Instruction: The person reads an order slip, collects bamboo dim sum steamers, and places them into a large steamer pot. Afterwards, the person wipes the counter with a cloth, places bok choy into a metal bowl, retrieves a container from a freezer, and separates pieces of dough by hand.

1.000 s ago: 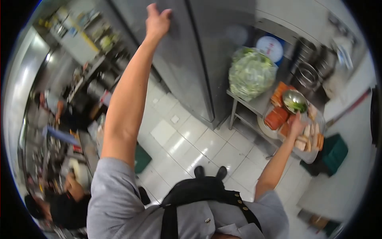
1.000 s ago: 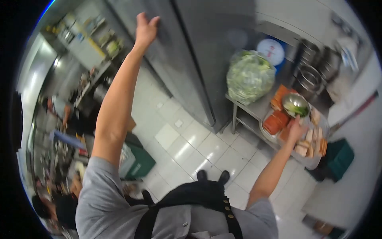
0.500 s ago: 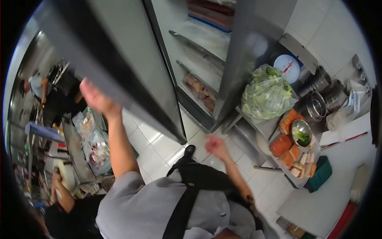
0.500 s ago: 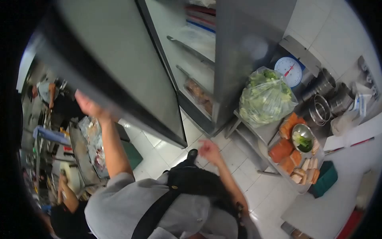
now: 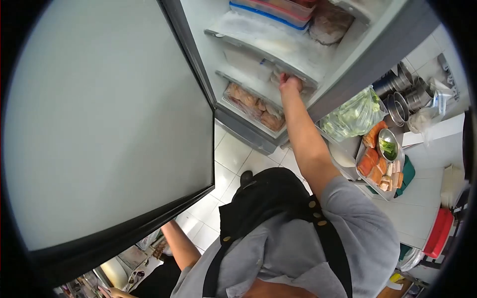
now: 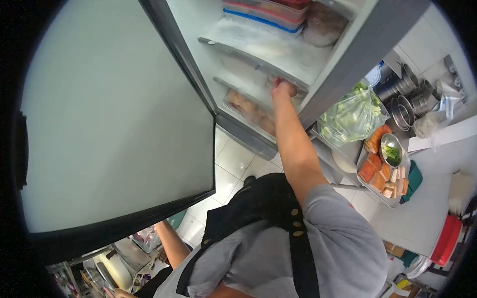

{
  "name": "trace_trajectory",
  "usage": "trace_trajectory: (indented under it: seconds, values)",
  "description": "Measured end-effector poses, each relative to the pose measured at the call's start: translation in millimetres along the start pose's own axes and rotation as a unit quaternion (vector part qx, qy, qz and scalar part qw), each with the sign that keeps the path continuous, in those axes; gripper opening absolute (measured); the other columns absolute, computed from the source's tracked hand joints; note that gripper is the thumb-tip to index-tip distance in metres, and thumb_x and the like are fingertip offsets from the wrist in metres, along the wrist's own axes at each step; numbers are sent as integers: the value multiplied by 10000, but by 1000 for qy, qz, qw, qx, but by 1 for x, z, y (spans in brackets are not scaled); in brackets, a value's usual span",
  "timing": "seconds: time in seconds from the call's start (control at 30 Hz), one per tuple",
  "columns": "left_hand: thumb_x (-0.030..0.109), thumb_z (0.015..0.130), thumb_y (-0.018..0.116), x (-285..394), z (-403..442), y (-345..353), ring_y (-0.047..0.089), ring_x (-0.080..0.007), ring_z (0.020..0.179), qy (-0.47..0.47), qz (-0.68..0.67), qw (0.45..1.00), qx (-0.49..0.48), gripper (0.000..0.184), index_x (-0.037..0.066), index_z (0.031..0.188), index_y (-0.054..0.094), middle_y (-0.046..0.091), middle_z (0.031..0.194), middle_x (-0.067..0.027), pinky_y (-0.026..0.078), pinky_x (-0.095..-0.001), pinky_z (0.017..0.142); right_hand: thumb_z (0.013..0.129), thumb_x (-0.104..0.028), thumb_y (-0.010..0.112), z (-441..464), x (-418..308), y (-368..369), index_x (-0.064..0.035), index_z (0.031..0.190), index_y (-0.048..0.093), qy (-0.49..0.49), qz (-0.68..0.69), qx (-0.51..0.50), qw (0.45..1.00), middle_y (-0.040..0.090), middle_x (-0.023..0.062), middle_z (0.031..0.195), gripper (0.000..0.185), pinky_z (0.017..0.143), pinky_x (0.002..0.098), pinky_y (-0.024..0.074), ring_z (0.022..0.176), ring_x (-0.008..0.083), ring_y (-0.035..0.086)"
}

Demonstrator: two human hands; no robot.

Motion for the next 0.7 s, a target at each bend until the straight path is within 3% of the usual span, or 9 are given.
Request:
trace_trajectory:
  seconds: [0.03, 0.17, 0.37, 0.43, 0.5, 0.57, 0.63, 0.7]
  values:
    - [227, 850, 528, -24, -6, -16, 534, -268, 1028, -38, 1, 999, 17, 413, 45, 1219, 491, 532, 1171, -111, 471, -398, 874, 927, -183, 456, -2, -5, 5, -73, 1089, 495, -43, -27, -13, 999, 568, 90, 895, 200, 646, 352, 561, 706, 202, 549]
    - [254, 839, 550, -116, -34, -52, 537, -276, 1037, -187, -6, 982, 36, 421, 49, 1205, 510, 543, 1173, -106, 459, -404, 891, 909, -129, 455, -18, -9, -7, -80, 1098, 488, -41, -28, 8, 999, 571, 87, 883, 197, 602, 331, 545, 683, 190, 542]
    - [293, 822, 582, -235, -82, -66, 543, -286, 1050, -371, -11, 928, 2, 435, 55, 1184, 538, 559, 1175, -97, 442, -412, 917, 823, -133, 490, -81, 31, -60, -58, 1043, 479, 52, -10, 113, 992, 527, 142, 972, 234, 713, 384, 542, 814, 253, 542]
    - [306, 817, 593, -250, -96, -69, 544, -290, 1055, -404, -3, 915, -7, 440, 57, 1177, 547, 564, 1176, -95, 436, -414, 926, 786, -136, 504, -59, 60, -55, -38, 1039, 462, 110, 27, -40, 993, 489, 180, 1037, 275, 793, 436, 527, 906, 317, 534]
    - [320, 811, 604, -256, -105, -71, 546, -294, 1059, -424, 5, 905, -16, 446, 60, 1170, 557, 569, 1177, -92, 430, -417, 935, 763, -119, 504, -104, 58, -57, -21, 1052, 454, 97, -3, -117, 988, 494, 191, 1033, 310, 776, 455, 523, 924, 356, 536]
    - [333, 806, 615, -259, -107, -67, 548, -297, 1064, -439, 19, 898, -30, 451, 62, 1163, 566, 574, 1177, -89, 424, -419, 944, 771, -113, 506, -168, 49, -97, -27, 1019, 484, 176, -47, -99, 978, 527, 157, 992, 263, 803, 450, 508, 911, 322, 555]
    - [346, 800, 626, -263, -110, -66, 550, -301, 1068, -453, 32, 890, -42, 457, 64, 1156, 575, 580, 1178, -86, 418, -422, 952, 753, -133, 517, -224, 20, -135, -28, 986, 499, 222, -90, -192, 952, 547, 163, 996, 255, 799, 485, 500, 948, 320, 559]
    - [359, 795, 637, -267, -118, -69, 551, -304, 1073, -469, 48, 880, -56, 463, 66, 1149, 585, 585, 1179, -84, 413, -425, 961, 723, -172, 544, -263, -22, -173, -11, 1031, 511, 328, -107, -181, 921, 560, 169, 1011, 349, 792, 516, 486, 968, 336, 562]
Point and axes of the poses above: each hand's wrist, its own z-axis towards the middle knuckle, its own y-axis out of the palm, x = y × z, the point moved 9 cm from there along z, towards the middle knuckle
